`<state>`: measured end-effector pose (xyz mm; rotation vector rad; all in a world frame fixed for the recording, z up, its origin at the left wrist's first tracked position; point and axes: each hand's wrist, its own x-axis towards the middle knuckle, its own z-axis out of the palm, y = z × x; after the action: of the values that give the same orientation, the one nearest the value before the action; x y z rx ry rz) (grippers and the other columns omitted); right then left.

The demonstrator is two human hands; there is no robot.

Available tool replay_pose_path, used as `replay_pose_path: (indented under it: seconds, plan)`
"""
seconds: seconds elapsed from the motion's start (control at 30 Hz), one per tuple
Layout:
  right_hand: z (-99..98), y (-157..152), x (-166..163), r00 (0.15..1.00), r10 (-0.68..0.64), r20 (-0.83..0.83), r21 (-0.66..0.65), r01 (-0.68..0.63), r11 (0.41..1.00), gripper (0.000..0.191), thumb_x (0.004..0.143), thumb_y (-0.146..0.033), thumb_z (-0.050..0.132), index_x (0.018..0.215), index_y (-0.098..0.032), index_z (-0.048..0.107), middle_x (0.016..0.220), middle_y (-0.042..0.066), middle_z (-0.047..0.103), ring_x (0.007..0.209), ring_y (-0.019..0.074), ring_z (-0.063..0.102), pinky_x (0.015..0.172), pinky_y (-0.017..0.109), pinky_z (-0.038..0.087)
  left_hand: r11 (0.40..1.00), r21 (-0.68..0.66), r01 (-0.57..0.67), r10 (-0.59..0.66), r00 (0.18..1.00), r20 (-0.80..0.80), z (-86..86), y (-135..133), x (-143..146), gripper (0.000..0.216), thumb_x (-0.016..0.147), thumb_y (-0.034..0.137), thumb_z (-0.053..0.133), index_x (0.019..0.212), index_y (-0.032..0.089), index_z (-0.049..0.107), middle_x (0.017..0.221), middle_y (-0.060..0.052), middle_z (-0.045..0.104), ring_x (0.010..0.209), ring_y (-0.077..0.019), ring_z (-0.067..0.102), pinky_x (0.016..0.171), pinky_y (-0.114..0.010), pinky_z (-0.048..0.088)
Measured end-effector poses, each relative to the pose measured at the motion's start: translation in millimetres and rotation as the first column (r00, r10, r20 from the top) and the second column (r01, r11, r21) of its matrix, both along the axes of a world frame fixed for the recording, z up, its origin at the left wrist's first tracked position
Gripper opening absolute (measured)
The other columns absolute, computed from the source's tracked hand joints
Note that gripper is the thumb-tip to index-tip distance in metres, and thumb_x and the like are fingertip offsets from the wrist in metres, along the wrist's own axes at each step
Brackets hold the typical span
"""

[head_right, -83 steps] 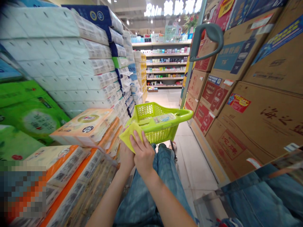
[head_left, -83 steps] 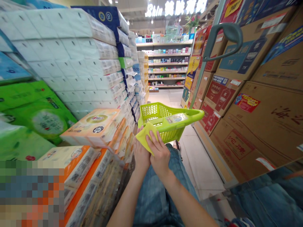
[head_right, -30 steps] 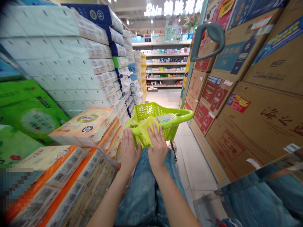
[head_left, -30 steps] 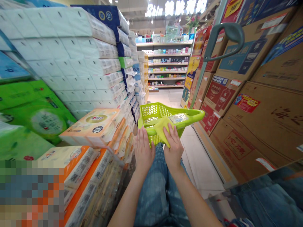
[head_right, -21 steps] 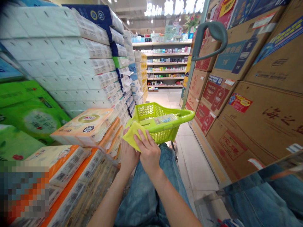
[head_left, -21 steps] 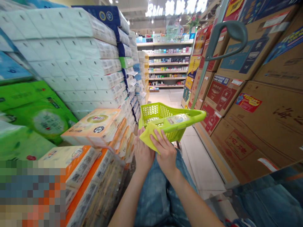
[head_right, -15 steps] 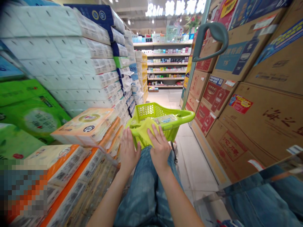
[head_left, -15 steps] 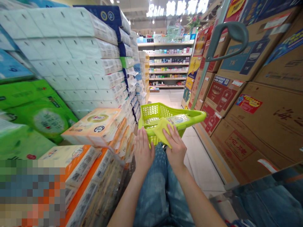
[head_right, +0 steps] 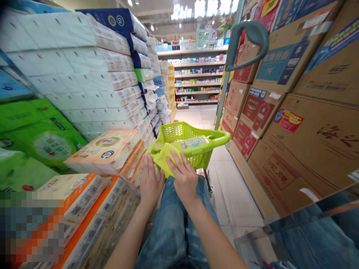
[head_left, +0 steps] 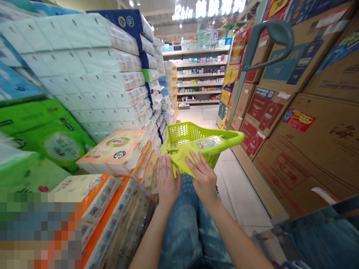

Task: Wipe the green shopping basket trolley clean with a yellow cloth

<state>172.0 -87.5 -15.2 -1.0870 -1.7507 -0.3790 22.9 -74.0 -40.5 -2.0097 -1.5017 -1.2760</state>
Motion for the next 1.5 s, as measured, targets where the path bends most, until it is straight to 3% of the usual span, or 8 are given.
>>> replay_pose_path:
  seconds: [0.23,0.37,0.57,0.8,0.97,1.1,1.27,1.5]
  plan:
    - [-0.3,20,75,0.95,-0.204,-0.237,-0.03,0.203,0.979,0.075,0.078,0.005,0.039,0.144,-0.028,0.052,0.153,0.002,0.049,0.144,0.0205,0.042,0.116,0.04,0.042,0.997,-0.013,-0.075,0.075,0.997,-0.013,10.5,-8,4,0.077,0.095,0.023,0.049,0.159,0.011,0.008,0.16,-0.023,0.031,0.152,-0.0309,0.022,0.121,-0.053,0.028]
    - [6.2,26,100,0.936,-0.292,-0.197,-0.117,0.273,0.955,0.072,0.081,-0.001,0.046,0.147,-0.03,0.048,0.153,0.001,0.049,0.136,0.02,0.053,0.107,0.032,0.05,0.995,-0.017,-0.101,0.1,0.995,-0.017,28.1,-16,24,0.081,0.094,0.023,0.05,0.159,0.01,0.005,0.163,-0.022,0.025,0.153,-0.0317,0.019,0.121,-0.054,0.026]
    - [11.5,38,115,0.992,-0.125,-0.022,-0.048,0.124,0.991,0.077,0.081,0.0,0.042,0.153,-0.025,0.038,0.162,0.006,0.034,0.15,0.0249,0.03,0.122,0.05,0.032,0.997,-0.04,0.062,-0.07,0.964,-0.256,44.1,-9,57,0.078,0.093,0.017,0.044,0.16,0.012,0.003,0.163,-0.016,0.027,0.152,-0.0268,0.023,0.122,-0.047,0.028]
    - [9.2,34,80,0.972,-0.192,-0.139,-0.085,0.181,0.98,0.084,0.076,0.006,0.037,0.152,-0.03,0.039,0.163,0.0,0.032,0.152,0.023,0.025,0.121,0.048,0.035,0.999,-0.042,-0.006,-0.006,0.962,-0.274,28.0,6,62,0.076,0.094,0.016,0.04,0.159,0.011,0.003,0.162,-0.013,0.03,0.152,-0.0247,0.024,0.124,-0.044,0.023]
    - [0.8,21,35,0.989,-0.146,-0.003,-0.025,0.145,0.989,0.073,0.084,0.005,0.039,0.147,-0.03,0.048,0.158,0.002,0.041,0.151,0.0232,0.027,0.117,0.044,0.041,0.999,-0.033,-0.005,-0.003,0.968,-0.251,23.4,6,61,0.073,0.094,0.017,0.042,0.159,0.01,0.008,0.162,-0.016,0.028,0.152,-0.0267,0.024,0.123,-0.046,0.026]
    - [-5.7,30,56,0.99,-0.139,0.039,0.009,0.139,0.99,0.073,0.085,0.004,0.038,0.149,-0.03,0.045,0.157,0.001,0.043,0.151,0.0218,0.026,0.12,0.046,0.038,1.0,-0.031,0.003,-0.01,0.969,-0.246,22.8,8,60,0.073,0.094,0.016,0.04,0.159,0.01,0.007,0.162,-0.016,0.029,0.151,-0.0264,0.025,0.122,-0.046,0.027]
    - [-8.8,49,102,0.936,-0.303,-0.181,-0.001,0.308,0.951,0.083,0.077,0.006,0.034,0.152,-0.029,0.04,0.161,0.0,0.035,0.153,0.0211,0.023,0.122,0.05,0.032,0.999,-0.032,0.002,-0.009,0.975,-0.224,23.5,11,61,0.074,0.094,0.015,0.04,0.159,0.011,0.005,0.162,-0.015,0.029,0.151,-0.0257,0.025,0.122,-0.045,0.027]
    - [-10.9,36,43,0.98,-0.182,-0.086,0.018,0.184,0.983,0.075,0.082,0.004,0.036,0.15,-0.027,0.044,0.161,0.003,0.036,0.153,0.0243,0.022,0.119,0.05,0.037,1.0,-0.027,-0.005,-0.001,0.976,-0.219,22.9,15,66,0.071,0.093,0.016,0.042,0.158,0.007,0.015,0.161,-0.017,0.032,0.151,-0.028,0.025,0.121,-0.046,0.03]
